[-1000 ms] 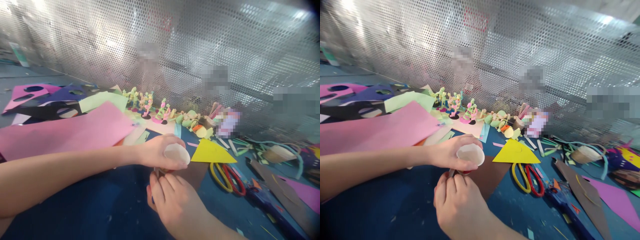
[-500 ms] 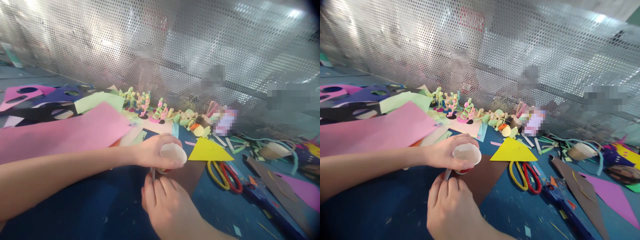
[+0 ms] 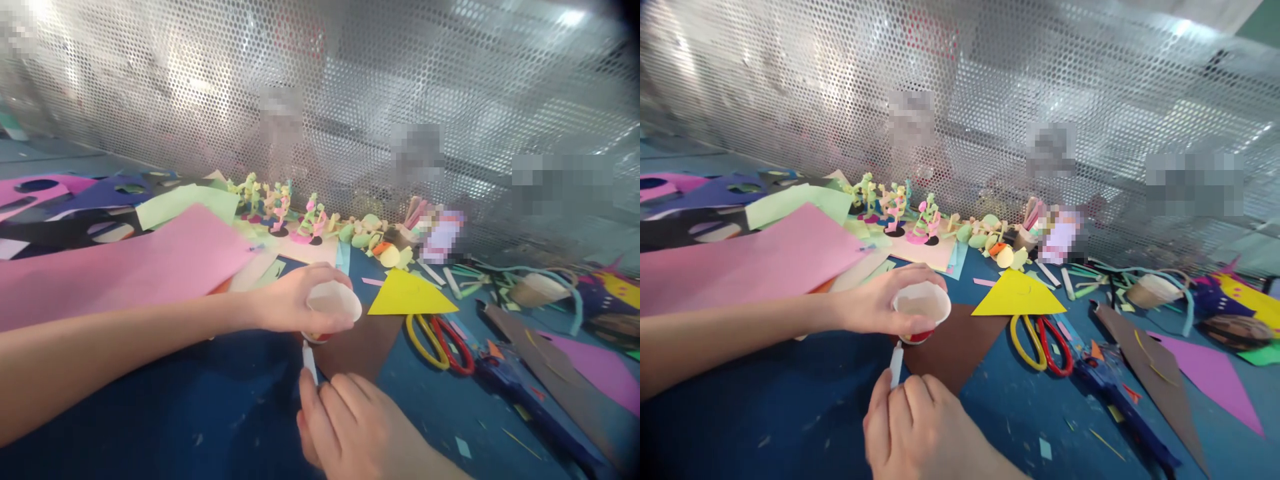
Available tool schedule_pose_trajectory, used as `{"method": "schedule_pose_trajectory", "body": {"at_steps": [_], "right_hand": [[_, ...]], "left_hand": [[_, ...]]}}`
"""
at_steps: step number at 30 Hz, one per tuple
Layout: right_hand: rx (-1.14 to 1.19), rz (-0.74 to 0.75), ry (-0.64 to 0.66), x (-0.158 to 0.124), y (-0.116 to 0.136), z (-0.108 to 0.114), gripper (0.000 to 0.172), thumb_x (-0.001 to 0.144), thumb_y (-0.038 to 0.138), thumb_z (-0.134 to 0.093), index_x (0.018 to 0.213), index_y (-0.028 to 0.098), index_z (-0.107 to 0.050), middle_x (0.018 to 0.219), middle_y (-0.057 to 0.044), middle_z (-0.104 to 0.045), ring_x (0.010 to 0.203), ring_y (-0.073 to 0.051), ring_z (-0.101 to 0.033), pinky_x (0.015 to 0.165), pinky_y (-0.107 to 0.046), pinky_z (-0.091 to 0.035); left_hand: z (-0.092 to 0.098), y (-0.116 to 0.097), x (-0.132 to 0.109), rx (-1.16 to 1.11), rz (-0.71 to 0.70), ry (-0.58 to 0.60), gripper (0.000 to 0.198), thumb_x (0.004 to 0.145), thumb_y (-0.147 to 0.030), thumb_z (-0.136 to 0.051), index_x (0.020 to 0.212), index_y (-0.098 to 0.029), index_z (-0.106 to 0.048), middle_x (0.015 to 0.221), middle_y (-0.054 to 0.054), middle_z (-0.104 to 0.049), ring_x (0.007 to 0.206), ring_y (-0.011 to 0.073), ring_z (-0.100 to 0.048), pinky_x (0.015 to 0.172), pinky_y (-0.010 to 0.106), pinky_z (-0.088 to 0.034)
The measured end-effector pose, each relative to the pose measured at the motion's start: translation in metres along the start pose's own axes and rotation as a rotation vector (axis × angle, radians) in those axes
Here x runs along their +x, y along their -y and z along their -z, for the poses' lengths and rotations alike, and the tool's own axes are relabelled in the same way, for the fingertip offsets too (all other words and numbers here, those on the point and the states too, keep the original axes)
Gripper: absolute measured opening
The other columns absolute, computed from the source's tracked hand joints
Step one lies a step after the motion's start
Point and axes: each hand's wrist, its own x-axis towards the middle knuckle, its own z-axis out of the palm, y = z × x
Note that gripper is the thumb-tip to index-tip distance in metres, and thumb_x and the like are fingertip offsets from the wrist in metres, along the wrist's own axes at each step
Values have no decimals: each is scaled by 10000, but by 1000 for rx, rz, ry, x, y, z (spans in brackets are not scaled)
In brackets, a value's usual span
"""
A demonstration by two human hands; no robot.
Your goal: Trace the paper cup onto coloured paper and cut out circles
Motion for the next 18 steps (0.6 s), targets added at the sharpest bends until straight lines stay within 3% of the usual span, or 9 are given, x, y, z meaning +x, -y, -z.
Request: {"method": "schedule_pose_trajectory", "body": {"at_steps": [8,18], "right_hand": [[95,100,118,-26,-23,14,241,803,127,-538,937,-27,-666,571,-82,-612,486,-188,-541,405,-313,-438],[223,72,104,-44,-44,12,268,783,92,-483,1001,0,-610,617,-82,-626,547,-189,-538,466,-324,-468]], "left_hand": [[0,1,0,14,-18,13,413,724,-453,-653,1070,-244,-568,1098,29,-581,988,205,-565,847,296,-456],[1,0,-1,49,-15,14,410,738,-480,-635,1073,-256,-557,1101,22,-582,986,206,-561,834,309,-456]]}}
